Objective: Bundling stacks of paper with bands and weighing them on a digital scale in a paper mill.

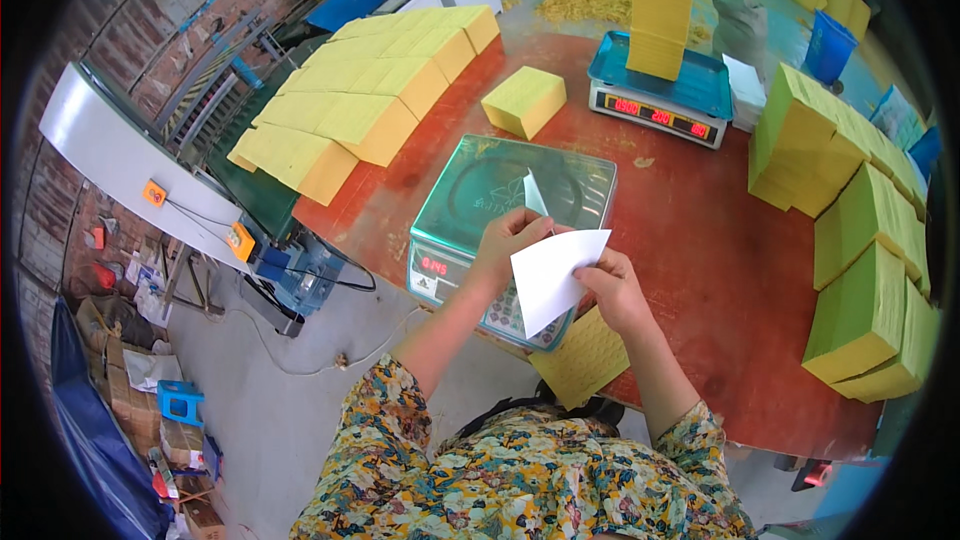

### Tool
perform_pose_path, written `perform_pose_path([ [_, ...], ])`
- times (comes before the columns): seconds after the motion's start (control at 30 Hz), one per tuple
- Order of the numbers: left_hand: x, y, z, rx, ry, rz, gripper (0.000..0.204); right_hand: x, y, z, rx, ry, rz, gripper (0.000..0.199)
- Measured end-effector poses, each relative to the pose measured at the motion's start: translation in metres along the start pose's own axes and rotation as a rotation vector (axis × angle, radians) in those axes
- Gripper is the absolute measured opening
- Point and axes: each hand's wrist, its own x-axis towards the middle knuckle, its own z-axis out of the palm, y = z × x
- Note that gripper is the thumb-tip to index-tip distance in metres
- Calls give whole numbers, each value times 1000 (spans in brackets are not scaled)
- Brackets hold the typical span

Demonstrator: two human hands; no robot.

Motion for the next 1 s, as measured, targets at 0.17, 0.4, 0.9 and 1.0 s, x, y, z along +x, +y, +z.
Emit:
perform_pose_path([
  [0.17, 6, -10, -4, -41, 35, 50, 22, 0, 1, -8, -40, -1, 124, 30],
  [0.4, 6, -1, 1, -43, 69, 24, 16, 5, -5, -10, -63, -23, 166, 25],
  [0.9, 7, -4, 0, -75, 35, 28, 19, 2, -3, -8, -122, -2, 136, 27],
  [1.0, 8, -6, 0, -54, 50, 33, 19, 3, 3, -9, -103, -4, 91, 27],
])
